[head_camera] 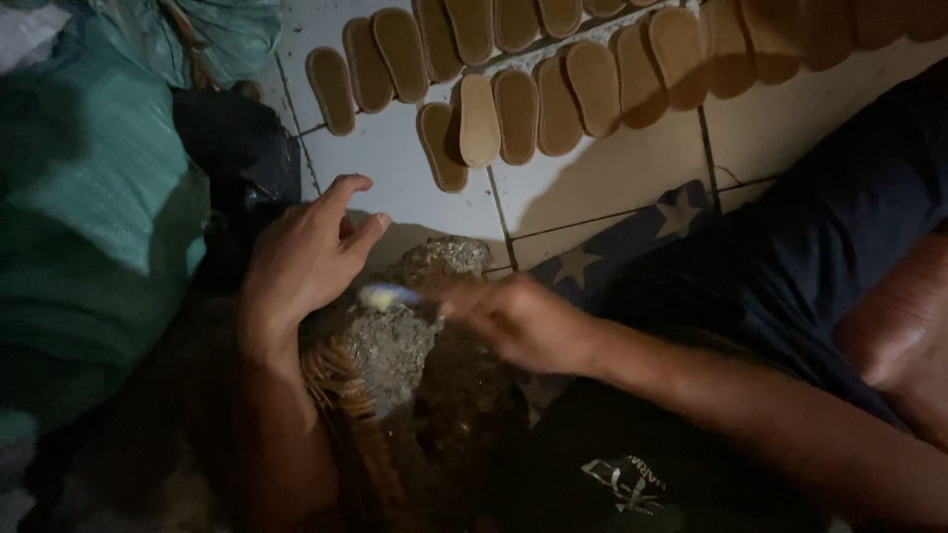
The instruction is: The person sits on the workshop floor and uses a toothbrush to spread glue from a bowl onto the soles of sandal insoles, brushing the surface and placing each finished sole in rows on the floor. They reload the toothbrush with glue, scrape it against a can, and set the brush on the workbench.
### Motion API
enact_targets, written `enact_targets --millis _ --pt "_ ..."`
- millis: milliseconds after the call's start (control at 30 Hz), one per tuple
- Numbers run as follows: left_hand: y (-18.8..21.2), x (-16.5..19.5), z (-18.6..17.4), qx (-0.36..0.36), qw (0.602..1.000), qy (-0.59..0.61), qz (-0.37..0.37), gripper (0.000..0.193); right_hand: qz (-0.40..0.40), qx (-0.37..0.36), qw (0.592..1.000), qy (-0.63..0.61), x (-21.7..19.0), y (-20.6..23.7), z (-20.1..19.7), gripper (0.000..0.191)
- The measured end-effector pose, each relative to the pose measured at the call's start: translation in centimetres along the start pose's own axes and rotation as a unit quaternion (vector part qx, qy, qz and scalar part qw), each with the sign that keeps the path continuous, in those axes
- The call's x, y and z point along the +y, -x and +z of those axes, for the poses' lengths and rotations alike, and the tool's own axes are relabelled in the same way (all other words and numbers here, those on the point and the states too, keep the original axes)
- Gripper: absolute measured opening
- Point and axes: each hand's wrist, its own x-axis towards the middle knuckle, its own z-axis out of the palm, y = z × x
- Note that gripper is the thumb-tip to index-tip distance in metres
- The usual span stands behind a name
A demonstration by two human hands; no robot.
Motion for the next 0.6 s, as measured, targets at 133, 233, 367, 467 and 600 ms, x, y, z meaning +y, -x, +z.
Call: enact_targets --millis 133,233,367,467,600 --pt "0.0 0.3 -0.1 0.021 0.999 0.015 0.044 0.052 0.013 -0.025 0.991 0.130 2.2 1.4 -1.1 0.038" --pt "0.0 0.6 -0.2 0.011 1.000 0.003 0.022 0.052 0.026 -0.032 0.959 0.281 2.5 3.1 -3.1 0.046" --pt "0.1 0.8 -0.3 0.005 1.000 -0.006 0.016 0.051 -0.025 0.114 0.954 0.277 1.1 3.7 -4.1 0.025" --pt "0.2 0.7 -0.2 -0.004 1.000 -0.014 0.013 0.052 -0.041 0.117 0.964 0.237 -0.2 3.4 -4.1 0.024" --pt "0.2 0.4 -0.1 0.019 0.999 0.007 0.040 0.051 -0.027 0.112 0.970 0.212 -0.4 3.3 -4.2 0.025"
